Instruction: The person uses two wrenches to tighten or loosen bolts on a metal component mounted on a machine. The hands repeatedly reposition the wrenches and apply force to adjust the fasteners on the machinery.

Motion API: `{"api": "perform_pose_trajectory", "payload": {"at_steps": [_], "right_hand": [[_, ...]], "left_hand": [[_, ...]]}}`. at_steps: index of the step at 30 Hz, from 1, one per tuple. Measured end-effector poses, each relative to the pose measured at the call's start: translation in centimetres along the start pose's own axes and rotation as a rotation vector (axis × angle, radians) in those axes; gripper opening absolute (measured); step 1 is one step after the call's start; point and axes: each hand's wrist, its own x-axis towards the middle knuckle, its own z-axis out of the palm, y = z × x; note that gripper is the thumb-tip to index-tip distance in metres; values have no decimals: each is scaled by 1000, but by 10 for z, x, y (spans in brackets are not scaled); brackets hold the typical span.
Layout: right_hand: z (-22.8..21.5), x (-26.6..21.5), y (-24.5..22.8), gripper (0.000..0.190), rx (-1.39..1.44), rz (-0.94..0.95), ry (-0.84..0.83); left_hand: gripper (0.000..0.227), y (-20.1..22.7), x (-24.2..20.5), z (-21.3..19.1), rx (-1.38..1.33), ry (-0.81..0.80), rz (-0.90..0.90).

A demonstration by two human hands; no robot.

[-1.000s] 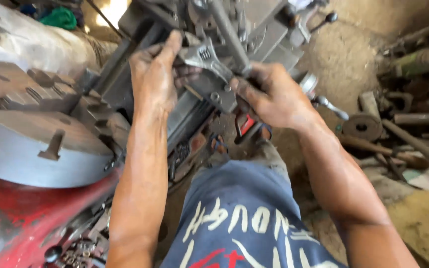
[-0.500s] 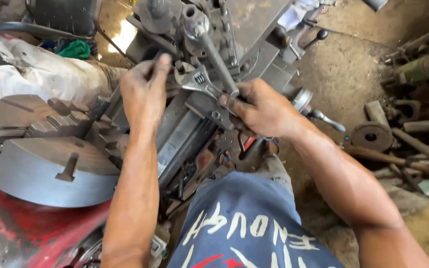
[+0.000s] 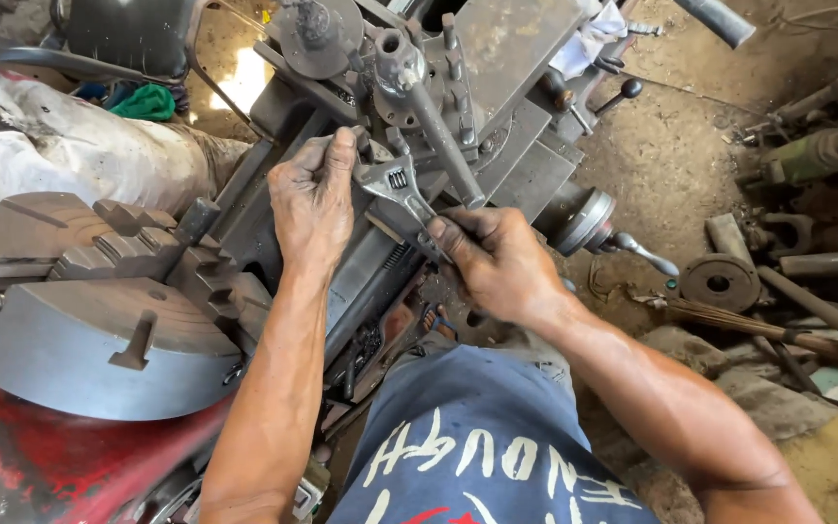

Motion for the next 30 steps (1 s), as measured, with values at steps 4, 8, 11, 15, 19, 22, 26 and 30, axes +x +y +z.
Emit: {"api": "perform_pose_trajectory", "payload": {"at_steps": [4, 8, 11, 15, 19, 22, 26, 30], "right_hand": [[5, -3, -2, 28, -95, 12, 5], [-12, 15, 3, 38, -72, 20, -57], [-7, 17, 20, 32, -235, -105, 17], [-24, 19, 9, 37, -131, 24, -51], [-14, 18, 5, 43, -120, 155, -48], [-18, 3, -57, 36, -157, 117, -95], [-9, 27, 6, 32, -145, -86, -95], [-14, 34, -19, 29, -126, 42, -88]], "left_hand": [[29, -9, -2, -1, -30, -3, 1], [34, 16, -15, 7, -91, 27, -8], [29, 11, -25, 5, -159, 46, 40], [34, 4, -24, 4, -172, -56, 162], [46, -11, -28, -4, -99, -148, 279], [52, -46, -25, 0, -202, -170, 275], [45, -40, -25, 5, -156, -74, 325], [39, -49, -27, 5, -138, -58, 217]]}}
